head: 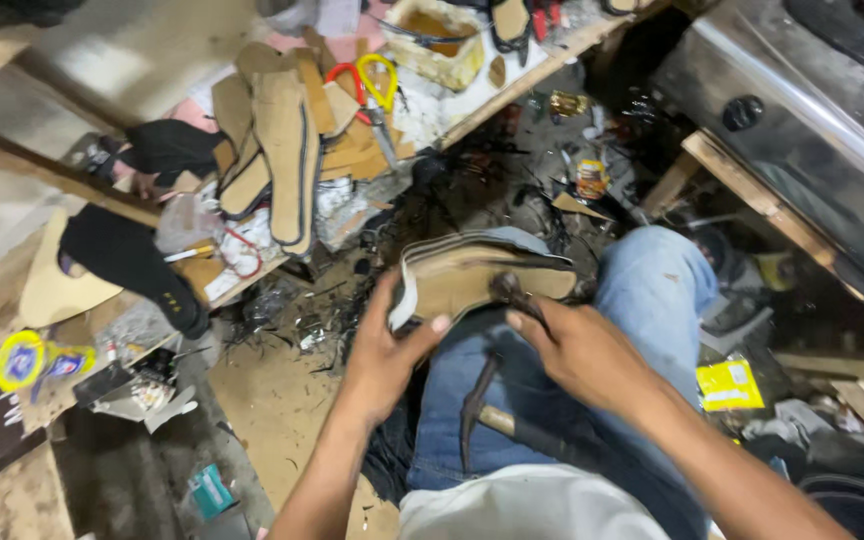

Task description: The person sits on the floor and uses a curved metal tool to scrape and trim the edges of a black shoe's sole. They repeatedly reposition the shoe, scrape along the perimeter, and inspect the sole. The person places the shoe on a nearby shelf and picks up a wooden shoe last.

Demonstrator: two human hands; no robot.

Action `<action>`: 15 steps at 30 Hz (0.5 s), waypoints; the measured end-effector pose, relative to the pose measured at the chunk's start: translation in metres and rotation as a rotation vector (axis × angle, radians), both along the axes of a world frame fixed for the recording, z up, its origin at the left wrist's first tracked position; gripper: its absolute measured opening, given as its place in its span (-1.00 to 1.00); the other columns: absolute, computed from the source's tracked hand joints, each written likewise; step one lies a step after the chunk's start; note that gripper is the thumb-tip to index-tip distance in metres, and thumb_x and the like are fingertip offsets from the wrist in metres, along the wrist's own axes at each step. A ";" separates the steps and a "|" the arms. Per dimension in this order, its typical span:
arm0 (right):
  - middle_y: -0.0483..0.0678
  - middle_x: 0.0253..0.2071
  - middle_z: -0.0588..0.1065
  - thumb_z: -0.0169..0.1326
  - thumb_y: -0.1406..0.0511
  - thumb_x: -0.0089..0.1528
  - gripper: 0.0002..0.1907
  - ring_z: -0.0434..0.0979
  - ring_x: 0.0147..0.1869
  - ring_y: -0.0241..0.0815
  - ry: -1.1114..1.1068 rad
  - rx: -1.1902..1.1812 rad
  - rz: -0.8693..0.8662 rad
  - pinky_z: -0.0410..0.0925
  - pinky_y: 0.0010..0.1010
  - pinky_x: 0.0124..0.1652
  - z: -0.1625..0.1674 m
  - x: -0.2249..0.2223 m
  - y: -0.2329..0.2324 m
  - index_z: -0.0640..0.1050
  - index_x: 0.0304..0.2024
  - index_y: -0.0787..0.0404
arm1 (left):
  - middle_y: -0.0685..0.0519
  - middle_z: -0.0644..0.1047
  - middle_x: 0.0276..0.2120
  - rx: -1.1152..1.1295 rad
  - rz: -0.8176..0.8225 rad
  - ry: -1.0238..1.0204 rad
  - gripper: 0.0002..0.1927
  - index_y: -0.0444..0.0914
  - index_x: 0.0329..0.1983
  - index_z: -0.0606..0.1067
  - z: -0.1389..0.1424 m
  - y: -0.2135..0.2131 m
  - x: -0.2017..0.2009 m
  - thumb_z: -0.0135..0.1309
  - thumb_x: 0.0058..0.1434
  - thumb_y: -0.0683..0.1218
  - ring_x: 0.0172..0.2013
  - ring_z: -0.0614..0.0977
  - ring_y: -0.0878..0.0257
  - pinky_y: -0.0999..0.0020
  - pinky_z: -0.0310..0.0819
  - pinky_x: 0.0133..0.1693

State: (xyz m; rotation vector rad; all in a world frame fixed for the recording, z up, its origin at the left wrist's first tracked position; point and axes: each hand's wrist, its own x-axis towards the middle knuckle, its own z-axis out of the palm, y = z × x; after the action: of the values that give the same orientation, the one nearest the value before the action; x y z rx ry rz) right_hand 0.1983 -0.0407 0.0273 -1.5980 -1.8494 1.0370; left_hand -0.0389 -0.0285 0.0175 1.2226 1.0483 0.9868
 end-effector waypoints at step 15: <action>0.03 -0.46 0.54 -0.08 0.06 0.34 -0.58 0.54 -0.39 -0.08 0.087 -0.459 0.186 0.47 -0.20 -0.35 -0.020 0.008 0.028 0.57 -0.23 0.28 | -0.15 0.61 0.12 0.395 0.182 0.437 -0.60 -0.27 0.17 0.56 -0.048 0.008 0.026 0.22 0.27 -0.09 0.16 0.65 0.06 0.30 0.47 0.17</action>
State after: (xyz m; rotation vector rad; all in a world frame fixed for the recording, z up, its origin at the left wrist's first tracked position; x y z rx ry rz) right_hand 0.2065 -0.0130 0.0075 -1.6069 -1.8144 1.6843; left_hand -0.0125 -0.0202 -0.0303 1.7441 1.3630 1.1302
